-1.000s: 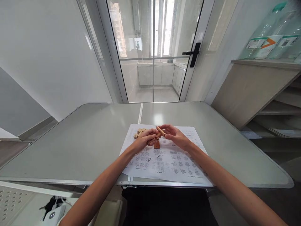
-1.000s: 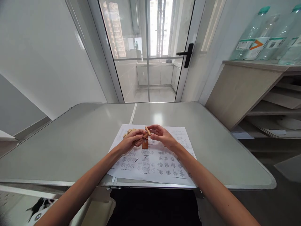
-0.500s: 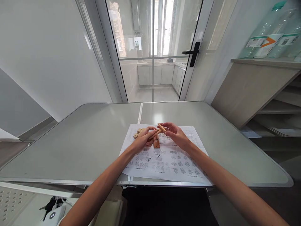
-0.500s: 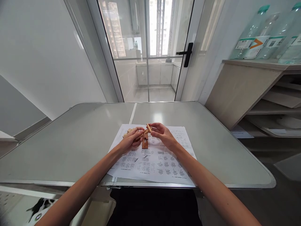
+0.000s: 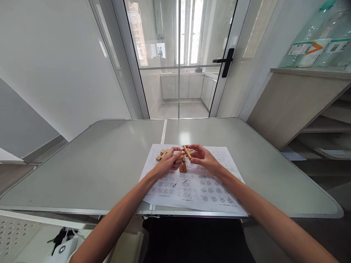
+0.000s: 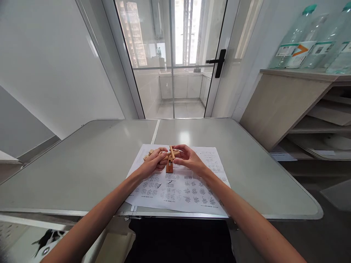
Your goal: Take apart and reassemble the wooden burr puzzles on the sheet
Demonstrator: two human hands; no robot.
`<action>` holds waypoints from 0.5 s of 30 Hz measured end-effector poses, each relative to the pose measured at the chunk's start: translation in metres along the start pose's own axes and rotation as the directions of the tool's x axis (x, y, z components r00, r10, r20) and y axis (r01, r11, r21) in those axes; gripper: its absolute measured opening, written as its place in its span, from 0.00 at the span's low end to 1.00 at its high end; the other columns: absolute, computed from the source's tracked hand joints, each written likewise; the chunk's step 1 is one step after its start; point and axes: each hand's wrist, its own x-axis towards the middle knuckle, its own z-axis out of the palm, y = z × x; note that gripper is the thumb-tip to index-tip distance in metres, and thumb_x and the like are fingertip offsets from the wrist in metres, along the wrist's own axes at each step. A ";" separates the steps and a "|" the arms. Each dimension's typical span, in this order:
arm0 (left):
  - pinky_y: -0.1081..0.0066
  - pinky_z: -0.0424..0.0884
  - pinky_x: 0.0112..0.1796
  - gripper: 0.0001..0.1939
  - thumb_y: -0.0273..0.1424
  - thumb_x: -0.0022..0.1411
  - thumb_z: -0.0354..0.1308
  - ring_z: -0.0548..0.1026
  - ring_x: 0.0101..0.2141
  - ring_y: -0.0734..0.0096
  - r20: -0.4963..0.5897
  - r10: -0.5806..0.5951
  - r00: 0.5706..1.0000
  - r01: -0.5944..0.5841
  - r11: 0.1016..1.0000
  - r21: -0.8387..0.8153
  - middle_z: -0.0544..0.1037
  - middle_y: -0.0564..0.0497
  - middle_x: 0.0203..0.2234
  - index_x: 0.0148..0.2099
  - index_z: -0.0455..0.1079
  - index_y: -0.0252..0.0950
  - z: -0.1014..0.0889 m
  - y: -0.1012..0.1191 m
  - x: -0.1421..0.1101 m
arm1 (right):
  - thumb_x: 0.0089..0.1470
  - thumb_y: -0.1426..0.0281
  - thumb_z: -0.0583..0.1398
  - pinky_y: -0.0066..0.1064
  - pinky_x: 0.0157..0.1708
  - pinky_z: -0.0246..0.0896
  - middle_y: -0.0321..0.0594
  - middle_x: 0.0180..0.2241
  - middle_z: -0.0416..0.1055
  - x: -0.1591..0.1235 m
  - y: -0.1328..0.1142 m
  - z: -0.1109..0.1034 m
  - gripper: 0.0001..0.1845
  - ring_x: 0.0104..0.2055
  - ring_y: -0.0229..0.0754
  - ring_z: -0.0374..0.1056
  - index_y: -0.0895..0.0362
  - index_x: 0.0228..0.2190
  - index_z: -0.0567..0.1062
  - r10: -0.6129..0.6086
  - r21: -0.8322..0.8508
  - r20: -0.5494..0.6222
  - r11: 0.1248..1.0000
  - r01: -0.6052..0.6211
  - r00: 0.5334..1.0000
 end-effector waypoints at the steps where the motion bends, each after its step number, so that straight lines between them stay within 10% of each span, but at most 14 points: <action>1: 0.80 0.44 0.21 0.22 0.50 0.69 0.61 0.46 0.19 0.81 0.005 0.000 1.000 0.000 1.000 -0.006 0.51 0.64 0.23 0.50 0.58 0.41 0.000 -0.001 0.000 | 0.49 0.60 0.76 0.50 0.59 0.70 0.43 0.62 0.73 0.000 0.001 0.001 0.28 0.58 0.54 0.75 0.47 0.50 0.75 -0.006 -0.002 0.003 1.000 0.006 1.000; 15: 0.81 0.46 0.19 0.19 0.52 0.73 0.53 0.44 0.17 0.80 -0.087 0.057 0.995 -0.050 0.996 0.079 0.49 0.67 0.18 0.48 0.54 0.44 -0.001 -0.013 0.001 | 0.44 0.62 0.79 0.52 0.60 0.69 0.43 0.62 0.72 -0.001 0.005 0.006 0.35 0.56 0.52 0.76 0.46 0.51 0.72 -0.088 -0.045 0.014 0.995 0.089 0.996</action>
